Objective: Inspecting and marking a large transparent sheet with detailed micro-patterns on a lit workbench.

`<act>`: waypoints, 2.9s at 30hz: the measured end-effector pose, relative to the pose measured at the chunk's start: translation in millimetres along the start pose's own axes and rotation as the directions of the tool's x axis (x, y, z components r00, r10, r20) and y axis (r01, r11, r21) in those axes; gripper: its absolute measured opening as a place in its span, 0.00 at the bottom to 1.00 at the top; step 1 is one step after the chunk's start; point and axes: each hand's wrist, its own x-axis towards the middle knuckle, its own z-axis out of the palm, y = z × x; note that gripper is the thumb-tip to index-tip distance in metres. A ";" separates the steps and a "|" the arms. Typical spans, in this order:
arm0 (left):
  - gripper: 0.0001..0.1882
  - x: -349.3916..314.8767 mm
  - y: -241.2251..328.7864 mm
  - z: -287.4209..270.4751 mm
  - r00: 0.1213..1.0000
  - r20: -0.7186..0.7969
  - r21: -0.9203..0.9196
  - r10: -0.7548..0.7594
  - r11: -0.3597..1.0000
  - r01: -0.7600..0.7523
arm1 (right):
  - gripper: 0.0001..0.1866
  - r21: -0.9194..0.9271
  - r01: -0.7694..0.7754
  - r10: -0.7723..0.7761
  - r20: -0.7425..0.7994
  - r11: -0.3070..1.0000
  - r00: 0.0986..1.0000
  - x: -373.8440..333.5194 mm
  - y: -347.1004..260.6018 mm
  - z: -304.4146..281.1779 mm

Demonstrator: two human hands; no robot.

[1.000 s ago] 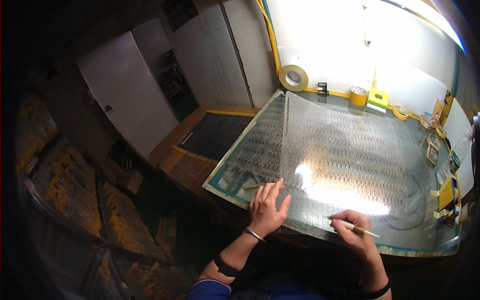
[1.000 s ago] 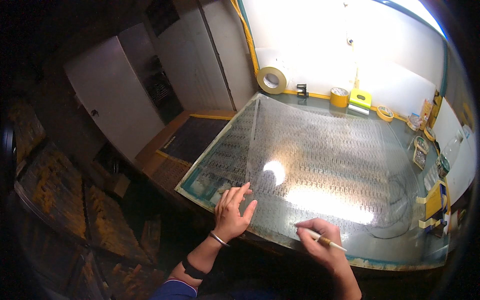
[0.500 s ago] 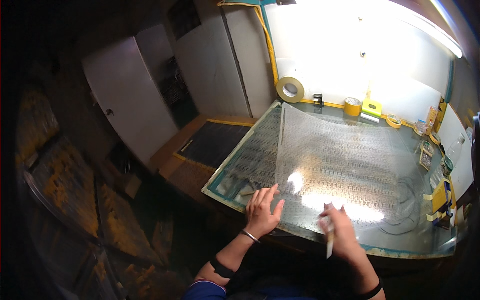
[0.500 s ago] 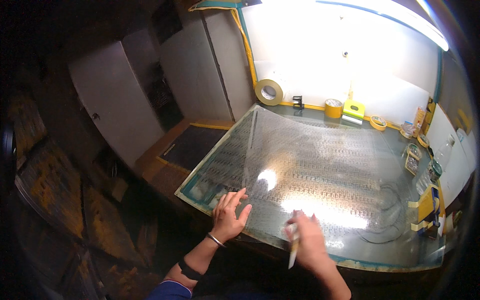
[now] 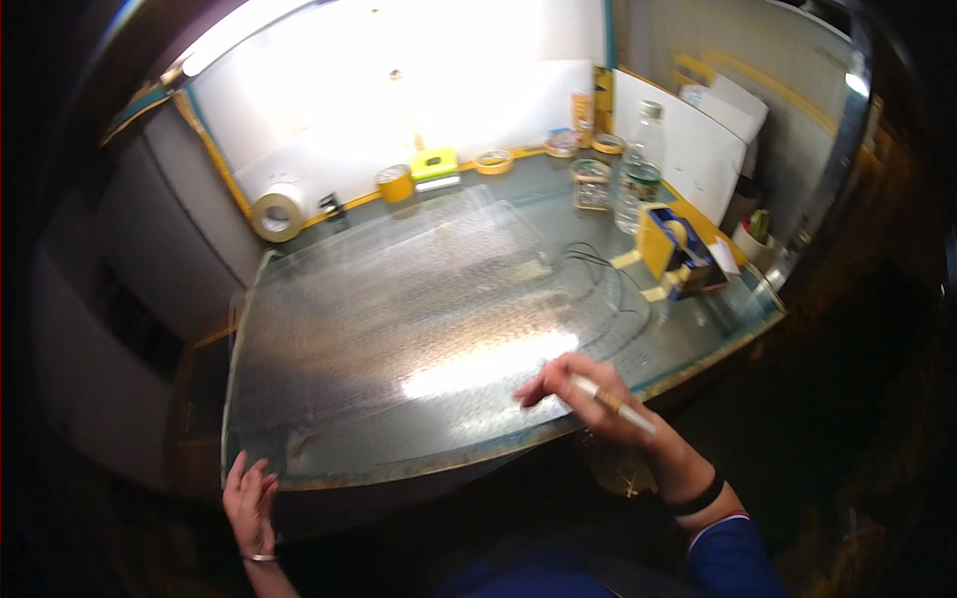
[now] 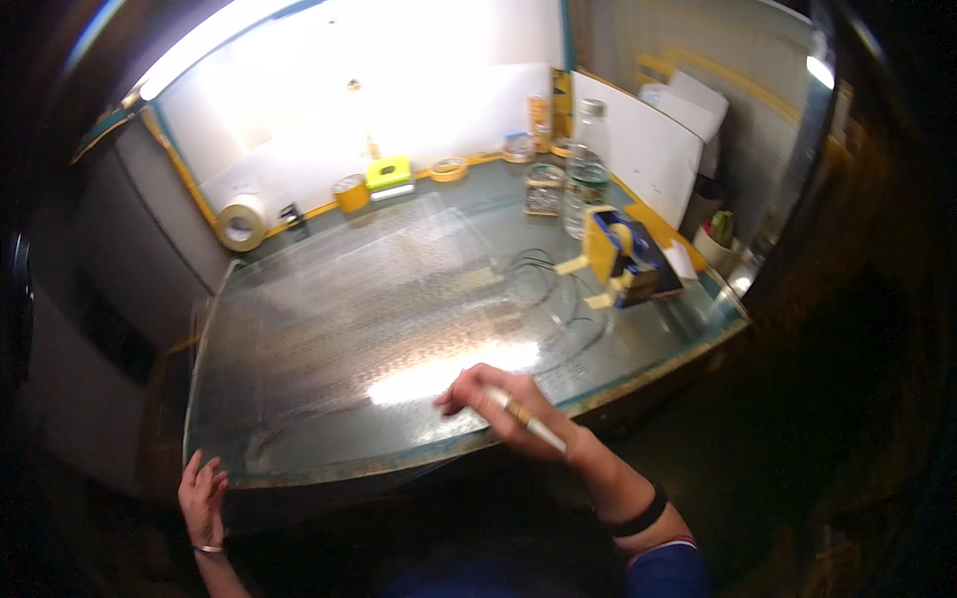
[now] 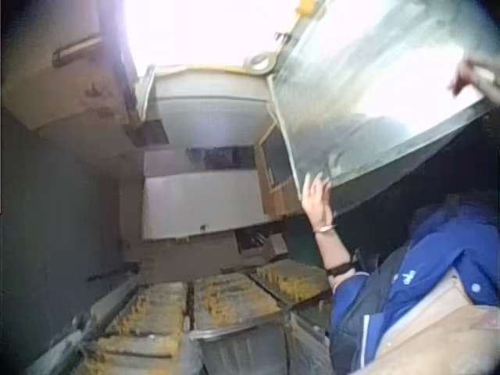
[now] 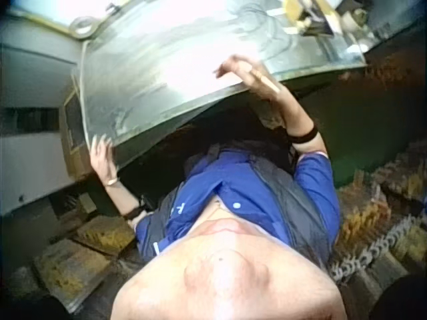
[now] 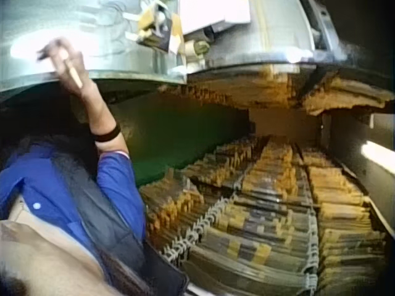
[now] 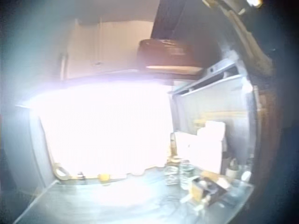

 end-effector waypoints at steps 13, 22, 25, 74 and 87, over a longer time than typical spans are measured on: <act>0.17 -57.9 45.5 -15.4 0.858 0.234 0.414 -0.457 0.845 0.338 | 0.14 0.157 0.012 0.050 -0.387 0.988 0.921 -4.8 34.2 -35.5; 0.21 -28.5 76.4 -49.7 0.970 0.243 0.266 -0.025 0.963 -0.042 | 0.13 0.163 0.124 -0.045 -0.420 0.979 0.906 -8.3 12.0 -36.3; 0.20 -0.6 52.8 -105.3 0.980 0.199 0.136 0.024 0.989 -0.052 | 0.13 0.150 0.087 -0.011 -0.445 0.985 0.896 -8.9 13.3 -42.5; 0.20 162.7 -171.6 -237.8 0.496 -0.528 0.625 0.689 0.711 -0.323 | 0.12 -0.095 -0.186 0.086 -0.629 0.978 0.772 -6.6 32.8 -40.3; 0.39 8.9 -6.2 163.8 0.492 0.842 0.485 0.221 0.089 -0.870 | 0.12 0.051 -0.072 0.088 -0.504 0.996 0.859 -2.6 29.6 -41.2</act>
